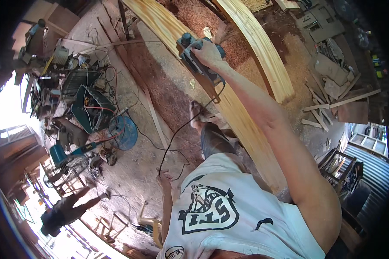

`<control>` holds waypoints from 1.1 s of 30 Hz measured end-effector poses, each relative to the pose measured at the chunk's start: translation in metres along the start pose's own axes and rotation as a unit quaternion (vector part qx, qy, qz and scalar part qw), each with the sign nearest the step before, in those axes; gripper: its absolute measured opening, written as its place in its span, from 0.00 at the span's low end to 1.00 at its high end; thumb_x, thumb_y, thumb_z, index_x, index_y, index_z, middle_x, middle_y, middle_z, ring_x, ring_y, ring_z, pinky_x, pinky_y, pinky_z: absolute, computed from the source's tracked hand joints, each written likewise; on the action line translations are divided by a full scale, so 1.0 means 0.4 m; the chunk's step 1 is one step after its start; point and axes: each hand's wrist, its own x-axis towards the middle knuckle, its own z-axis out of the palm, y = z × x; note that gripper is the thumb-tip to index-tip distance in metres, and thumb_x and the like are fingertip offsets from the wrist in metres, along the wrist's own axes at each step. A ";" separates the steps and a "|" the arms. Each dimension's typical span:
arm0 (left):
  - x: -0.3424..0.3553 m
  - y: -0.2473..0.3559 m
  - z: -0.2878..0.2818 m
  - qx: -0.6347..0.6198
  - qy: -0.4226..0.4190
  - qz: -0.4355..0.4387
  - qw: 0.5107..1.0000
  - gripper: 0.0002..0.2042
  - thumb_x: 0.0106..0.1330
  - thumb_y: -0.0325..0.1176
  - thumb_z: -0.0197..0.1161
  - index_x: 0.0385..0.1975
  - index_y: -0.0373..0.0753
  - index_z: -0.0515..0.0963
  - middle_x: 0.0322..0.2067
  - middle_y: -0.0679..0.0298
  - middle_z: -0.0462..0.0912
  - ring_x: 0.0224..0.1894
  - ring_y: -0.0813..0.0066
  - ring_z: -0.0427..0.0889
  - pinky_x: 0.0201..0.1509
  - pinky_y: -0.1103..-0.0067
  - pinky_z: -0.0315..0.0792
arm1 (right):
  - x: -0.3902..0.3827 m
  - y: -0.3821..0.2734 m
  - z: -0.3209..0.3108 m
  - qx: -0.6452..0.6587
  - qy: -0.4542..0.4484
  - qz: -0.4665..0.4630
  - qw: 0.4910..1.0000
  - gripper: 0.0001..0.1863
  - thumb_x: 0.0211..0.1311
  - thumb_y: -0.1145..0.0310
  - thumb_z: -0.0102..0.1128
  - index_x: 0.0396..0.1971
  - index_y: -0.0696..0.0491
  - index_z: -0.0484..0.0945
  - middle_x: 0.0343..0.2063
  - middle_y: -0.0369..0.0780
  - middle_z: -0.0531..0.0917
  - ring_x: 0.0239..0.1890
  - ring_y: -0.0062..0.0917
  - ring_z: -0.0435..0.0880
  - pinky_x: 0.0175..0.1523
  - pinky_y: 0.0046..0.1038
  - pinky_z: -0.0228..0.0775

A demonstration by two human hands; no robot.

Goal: Planing a piece of wood with a power planer.

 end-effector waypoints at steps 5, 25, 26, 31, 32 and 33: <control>0.203 0.143 -0.041 0.052 -0.004 -0.046 0.998 0.31 0.85 0.55 0.47 0.40 0.32 0.86 0.12 0.58 0.78 0.11 0.74 0.73 0.17 0.77 0.67 | 0.176 -0.137 0.060 0.007 -0.046 -0.026 0.999 0.28 0.70 0.50 0.66 0.60 0.55 0.84 0.47 0.56 0.90 0.53 0.51 0.90 0.60 0.47 0.80; 0.585 0.629 0.024 0.191 -0.031 0.110 0.975 0.18 0.83 0.47 0.54 0.49 0.38 0.83 0.27 0.61 0.85 0.24 0.72 0.81 0.29 0.74 0.73 | 0.988 -0.489 0.355 0.018 -0.031 -0.025 0.999 0.21 0.68 0.54 0.68 0.55 0.50 0.88 0.46 0.51 0.92 0.50 0.45 0.92 0.60 0.44 0.80; 0.617 0.668 0.041 0.176 -0.031 0.076 0.981 0.19 0.83 0.48 0.53 0.50 0.38 0.83 0.28 0.61 0.85 0.25 0.71 0.81 0.30 0.74 0.73 | 1.020 -0.499 0.365 0.017 -0.042 -0.015 0.999 0.22 0.68 0.54 0.69 0.55 0.51 0.88 0.47 0.52 0.92 0.51 0.46 0.91 0.60 0.44 0.80; 0.838 0.914 0.107 0.118 -0.035 -0.064 0.990 0.22 0.86 0.51 0.49 0.51 0.38 0.83 0.29 0.59 0.86 0.27 0.70 0.82 0.34 0.71 0.74 | 1.183 -0.580 0.448 0.000 -0.057 -0.036 0.998 0.29 0.68 0.53 0.68 0.59 0.60 0.83 0.52 0.58 0.88 0.57 0.52 0.88 0.63 0.47 0.79; 0.886 0.951 0.110 0.093 -0.037 -0.044 0.994 0.25 0.86 0.54 0.46 0.50 0.38 0.84 0.28 0.59 0.86 0.26 0.70 0.81 0.35 0.70 0.74 | 1.224 -0.592 0.462 -0.006 -0.059 -0.033 0.998 0.29 0.68 0.53 0.68 0.59 0.60 0.83 0.52 0.58 0.88 0.57 0.52 0.88 0.63 0.47 0.79; 0.925 0.983 0.116 0.068 -0.037 -0.026 0.997 0.29 0.86 0.57 0.43 0.49 0.38 0.85 0.27 0.59 0.85 0.26 0.71 0.81 0.36 0.70 0.75 | 1.270 -0.610 0.479 -0.003 -0.057 -0.032 0.998 0.29 0.68 0.53 0.69 0.59 0.60 0.83 0.52 0.58 0.88 0.57 0.53 0.88 0.63 0.47 0.79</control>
